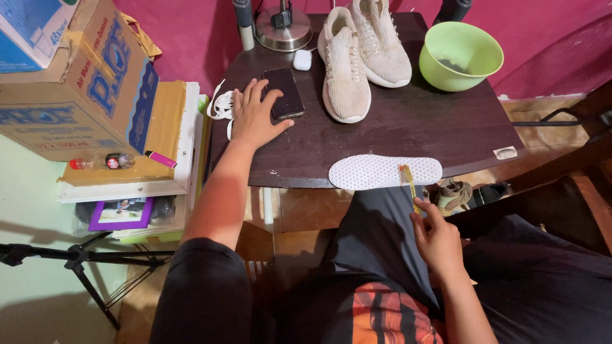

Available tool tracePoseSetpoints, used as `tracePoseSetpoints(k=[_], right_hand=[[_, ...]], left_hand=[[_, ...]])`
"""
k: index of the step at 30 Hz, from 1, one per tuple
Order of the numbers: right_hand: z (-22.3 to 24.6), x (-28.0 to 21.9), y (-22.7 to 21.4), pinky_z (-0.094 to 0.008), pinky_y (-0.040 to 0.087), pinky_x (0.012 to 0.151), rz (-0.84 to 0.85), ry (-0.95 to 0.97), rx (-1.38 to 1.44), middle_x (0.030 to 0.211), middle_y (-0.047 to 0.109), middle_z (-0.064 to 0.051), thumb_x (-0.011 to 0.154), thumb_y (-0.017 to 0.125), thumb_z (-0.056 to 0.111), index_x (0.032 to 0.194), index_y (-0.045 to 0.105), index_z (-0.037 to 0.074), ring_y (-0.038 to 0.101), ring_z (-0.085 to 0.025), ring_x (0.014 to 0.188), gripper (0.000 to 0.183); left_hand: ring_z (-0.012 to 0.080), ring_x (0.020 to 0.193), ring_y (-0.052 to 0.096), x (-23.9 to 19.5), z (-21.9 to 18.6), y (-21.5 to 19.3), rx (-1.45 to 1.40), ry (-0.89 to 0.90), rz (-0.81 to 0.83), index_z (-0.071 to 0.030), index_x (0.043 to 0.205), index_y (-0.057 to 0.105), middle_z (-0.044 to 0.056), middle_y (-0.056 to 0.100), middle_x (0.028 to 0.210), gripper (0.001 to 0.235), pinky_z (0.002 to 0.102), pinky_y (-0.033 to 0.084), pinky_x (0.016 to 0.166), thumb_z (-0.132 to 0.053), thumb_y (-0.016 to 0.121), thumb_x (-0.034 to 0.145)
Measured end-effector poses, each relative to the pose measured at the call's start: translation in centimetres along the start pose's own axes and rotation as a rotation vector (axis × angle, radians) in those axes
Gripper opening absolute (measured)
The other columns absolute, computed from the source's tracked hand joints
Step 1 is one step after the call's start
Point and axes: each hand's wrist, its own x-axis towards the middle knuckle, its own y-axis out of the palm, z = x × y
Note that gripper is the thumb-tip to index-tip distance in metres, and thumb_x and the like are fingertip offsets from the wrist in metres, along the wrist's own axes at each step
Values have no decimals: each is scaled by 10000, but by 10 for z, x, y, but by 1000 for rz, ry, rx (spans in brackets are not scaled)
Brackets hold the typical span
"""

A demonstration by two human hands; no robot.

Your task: The person scrubs a white shoe insole with a brush on a table, repeatedly dipping the brush into a green bowl of water. The person holds the insole steady with one hand while scrubbing with the other.

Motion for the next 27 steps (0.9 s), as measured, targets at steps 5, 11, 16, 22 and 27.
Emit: tracePoseSetpoints(k=[5, 11, 16, 22, 27], right_hand=[[0, 1, -2, -529, 552, 726, -1, 8, 15, 670, 731, -91, 990, 649, 309, 1329, 652, 254, 718, -410, 737, 344], [-5, 2, 0, -545, 555, 720, -23, -2, 14, 684, 735, -106, 978, 647, 295, 1314, 665, 254, 712, -431, 756, 339], [-17, 5, 12, -480, 575, 707, -146, -67, 21, 788, 744, -45, 903, 745, 322, 1222, 725, 301, 733, -344, 773, 321], [1, -4, 19, -494, 604, 729, -103, -173, 82, 867, 772, -23, 834, 708, 255, 1255, 719, 341, 747, -311, 810, 430], [-6, 5, -1, -585, 568, 796, -198, -178, 20, 1094, 680, -203, 885, 676, 208, 1238, 734, 267, 695, -466, 922, 362]], left_hand=[[293, 1532, 222, -1, -3, -4, -19, 14, -5, -258, 1417, 450, 68, 332, 1547, 779, 670, 156, 1242, -558, 805, 792], [312, 1487, 294, -2, -20, 4, 74, 218, -213, -137, 1365, 519, 124, 420, 1491, 765, 665, 140, 1206, -649, 743, 842], [234, 1074, 676, -11, -108, 9, -271, 878, -522, -216, 868, 720, 1, 701, 1043, 269, 433, 517, 918, -483, 745, 889], [288, 1115, 678, -62, -154, 43, -432, 976, -161, -126, 1085, 724, 71, 698, 1167, 429, 428, 556, 924, -511, 739, 897], [261, 1110, 671, -58, -142, 69, -479, 978, -94, -137, 1070, 732, 46, 710, 1112, 350, 392, 558, 874, -426, 776, 876]])
